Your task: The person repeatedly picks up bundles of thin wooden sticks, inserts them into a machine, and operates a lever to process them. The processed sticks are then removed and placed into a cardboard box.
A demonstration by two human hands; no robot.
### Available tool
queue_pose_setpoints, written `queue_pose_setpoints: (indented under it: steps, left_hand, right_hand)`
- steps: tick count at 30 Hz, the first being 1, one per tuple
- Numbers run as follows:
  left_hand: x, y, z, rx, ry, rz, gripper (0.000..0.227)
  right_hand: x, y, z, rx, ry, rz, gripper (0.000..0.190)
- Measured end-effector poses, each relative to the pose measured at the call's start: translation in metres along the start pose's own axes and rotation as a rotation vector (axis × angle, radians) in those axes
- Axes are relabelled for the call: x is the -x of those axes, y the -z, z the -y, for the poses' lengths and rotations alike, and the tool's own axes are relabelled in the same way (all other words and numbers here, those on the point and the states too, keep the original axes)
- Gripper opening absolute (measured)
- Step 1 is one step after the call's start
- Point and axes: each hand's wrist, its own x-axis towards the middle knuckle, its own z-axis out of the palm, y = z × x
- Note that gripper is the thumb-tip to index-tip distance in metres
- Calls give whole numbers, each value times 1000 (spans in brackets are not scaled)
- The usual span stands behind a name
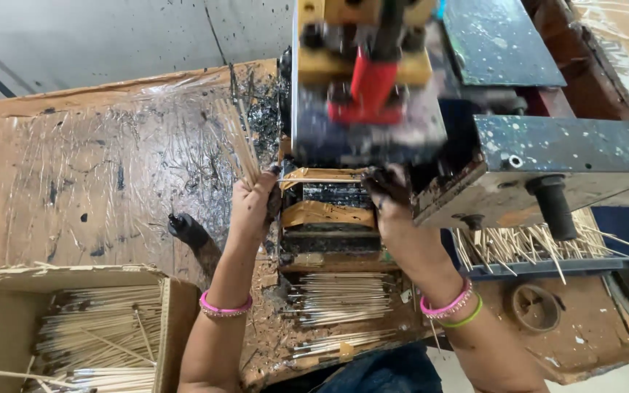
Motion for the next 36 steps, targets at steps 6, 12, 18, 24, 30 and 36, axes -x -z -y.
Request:
queue_pose_setpoints:
  steps: [6,12,18,24,30,36]
  left_hand:
    - [10,-48,-57,169,144,-64,26]
    - [17,-59,-70,153,235,-154,32]
    - [46,-47,-60,111,91,-207,24]
    - [105,-21,-73,-169,65,-430,44]
    - [135,-21,-68,-256,-76,-192,20]
    - [138,-88,-63,-758,-14,546,9]
  right_hand:
    - [37,-41,-9,14,31,-156,38]
    - [8,-6,-3,229,62,-101,24]
    - [11,15,-4,40,75,-117,16]
    - [114,22,-63,-531,-470,-237,18]
    - [175,9,-110,-33,-472,-244,29]
    - [141,-5,-20,-1283,-451,69,28]
